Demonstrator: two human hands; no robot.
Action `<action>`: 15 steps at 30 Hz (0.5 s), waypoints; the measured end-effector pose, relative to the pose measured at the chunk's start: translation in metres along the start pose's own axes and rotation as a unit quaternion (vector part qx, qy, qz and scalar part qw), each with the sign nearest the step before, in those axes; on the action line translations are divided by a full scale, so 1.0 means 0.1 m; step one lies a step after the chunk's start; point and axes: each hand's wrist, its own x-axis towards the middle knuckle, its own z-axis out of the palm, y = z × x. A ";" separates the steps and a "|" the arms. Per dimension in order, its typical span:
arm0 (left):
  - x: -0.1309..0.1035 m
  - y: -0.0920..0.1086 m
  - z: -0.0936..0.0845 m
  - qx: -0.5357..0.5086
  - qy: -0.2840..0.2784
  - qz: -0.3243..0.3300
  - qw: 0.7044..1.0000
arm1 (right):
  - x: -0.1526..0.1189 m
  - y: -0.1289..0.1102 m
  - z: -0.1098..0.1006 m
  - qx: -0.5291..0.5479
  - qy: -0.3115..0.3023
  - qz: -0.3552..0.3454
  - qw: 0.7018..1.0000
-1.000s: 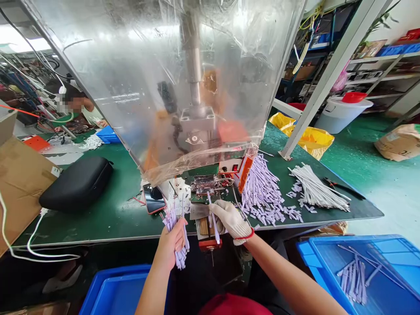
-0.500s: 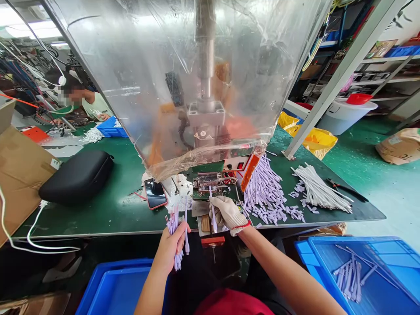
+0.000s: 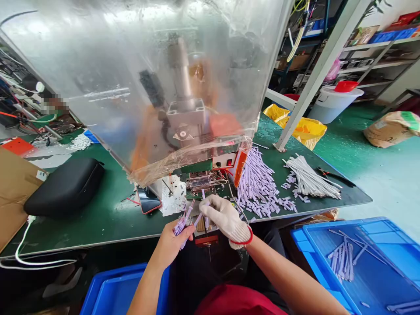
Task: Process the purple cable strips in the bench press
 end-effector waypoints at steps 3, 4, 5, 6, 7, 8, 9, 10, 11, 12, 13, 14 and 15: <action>-0.01 0.10 0.03 0.004 -0.066 0.023 0.998 | -0.10 0.03 0.07 0.022 0.019 0.019 0.999; -0.02 0.10 0.03 -0.009 -0.075 0.026 0.997 | -0.12 0.04 0.06 0.040 0.022 0.027 0.999; -0.04 0.10 0.02 -0.028 -0.082 0.020 0.996 | -0.13 0.04 0.00 0.063 0.034 0.033 0.997; -0.06 0.07 -0.01 -0.052 -0.088 0.006 0.995 | -0.14 0.04 -0.11 0.090 0.064 0.036 0.993; -0.08 0.03 -0.05 -0.083 -0.092 -0.014 0.992 | -0.13 0.04 -0.27 0.114 0.114 0.035 0.986; -0.09 -0.02 -0.10 -0.120 -0.094 -0.037 0.988 | -0.12 0.03 -0.47 0.128 0.176 0.031 0.976; -0.09 -0.07 -0.16 -0.162 -0.090 -0.056 0.981 | -0.10 0.04 -0.71 0.129 0.254 0.027 0.958; -0.09 -0.13 -0.22 -0.205 -0.080 -0.068 0.973 | -0.07 0.06 -0.96 0.098 0.296 0.018 0.950; -0.07 -0.18 -0.26 -0.245 -0.064 -0.068 0.965 | -0.04 0.09 -1.20 0.033 0.312 0.020 0.949; -0.04 -0.22 -0.29 -0.274 -0.046 -0.057 0.959 | -0.01 0.13 -1.41 -0.064 0.313 0.042 0.947; 0.00 -0.26 -0.29 -0.283 -0.029 -0.043 0.958 | 0.04 0.18 -1.58 -0.172 0.303 0.062 0.935; 0.05 -0.29 -0.26 -0.270 -0.010 -0.031 0.962 | 0.08 0.24 -1.69 -0.275 0.283 0.083 0.915; 0.10 -0.30 -0.20 -0.238 0.012 -0.026 0.971 | 0.14 0.30 -1.75 -0.364 0.259 0.097 0.889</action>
